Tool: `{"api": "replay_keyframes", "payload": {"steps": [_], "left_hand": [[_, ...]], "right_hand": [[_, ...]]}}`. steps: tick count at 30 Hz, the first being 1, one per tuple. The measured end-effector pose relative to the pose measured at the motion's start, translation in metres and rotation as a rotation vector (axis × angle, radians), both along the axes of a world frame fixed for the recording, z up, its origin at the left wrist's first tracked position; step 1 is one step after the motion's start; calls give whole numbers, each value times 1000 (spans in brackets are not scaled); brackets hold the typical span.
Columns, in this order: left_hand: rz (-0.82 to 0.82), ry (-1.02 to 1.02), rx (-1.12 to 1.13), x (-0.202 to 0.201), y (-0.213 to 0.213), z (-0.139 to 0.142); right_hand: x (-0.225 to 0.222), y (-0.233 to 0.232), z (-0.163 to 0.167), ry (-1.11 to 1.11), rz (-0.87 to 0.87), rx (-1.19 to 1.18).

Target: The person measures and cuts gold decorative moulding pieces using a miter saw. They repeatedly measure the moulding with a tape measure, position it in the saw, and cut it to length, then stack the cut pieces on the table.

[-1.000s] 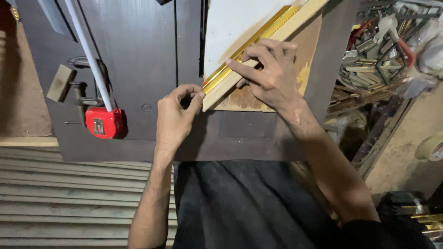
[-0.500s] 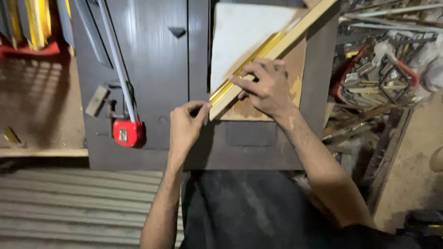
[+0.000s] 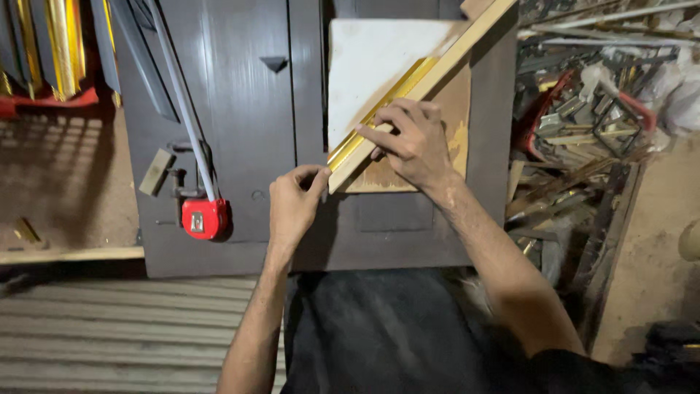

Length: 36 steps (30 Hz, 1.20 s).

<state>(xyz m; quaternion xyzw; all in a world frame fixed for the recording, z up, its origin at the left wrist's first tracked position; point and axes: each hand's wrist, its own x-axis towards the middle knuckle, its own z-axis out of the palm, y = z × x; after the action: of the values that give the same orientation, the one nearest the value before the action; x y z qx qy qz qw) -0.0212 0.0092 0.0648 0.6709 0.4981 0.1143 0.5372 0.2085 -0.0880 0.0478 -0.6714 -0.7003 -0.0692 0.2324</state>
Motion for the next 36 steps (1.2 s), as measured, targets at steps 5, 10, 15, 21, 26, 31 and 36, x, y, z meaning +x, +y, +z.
{"api": "replay_keyframes", "payload": {"steps": [5,10,15,21,26,31,36], "left_hand": [[194,-122,162,-29,-8,-16],[515,-229,246,-70,-2,-19],[620,-258,257,-66,5,-13],[440,-211,420,-36,-3,-8],[380,-188,356,-37,-18,-4],[370,-210,345,-48,-33,5],[399,-371,135,-69,-41,15]], "right_hand": [[4,12,-9,-63,-3,1],[40,67,-7,-57,-21,86],[94,142,4,41,-7,125],[49,87,6,3,1,74],[-11,15,22,126,-77,-168],[2,26,50,-65,-24,-196],[-24,28,84,43,154,-133]]}}
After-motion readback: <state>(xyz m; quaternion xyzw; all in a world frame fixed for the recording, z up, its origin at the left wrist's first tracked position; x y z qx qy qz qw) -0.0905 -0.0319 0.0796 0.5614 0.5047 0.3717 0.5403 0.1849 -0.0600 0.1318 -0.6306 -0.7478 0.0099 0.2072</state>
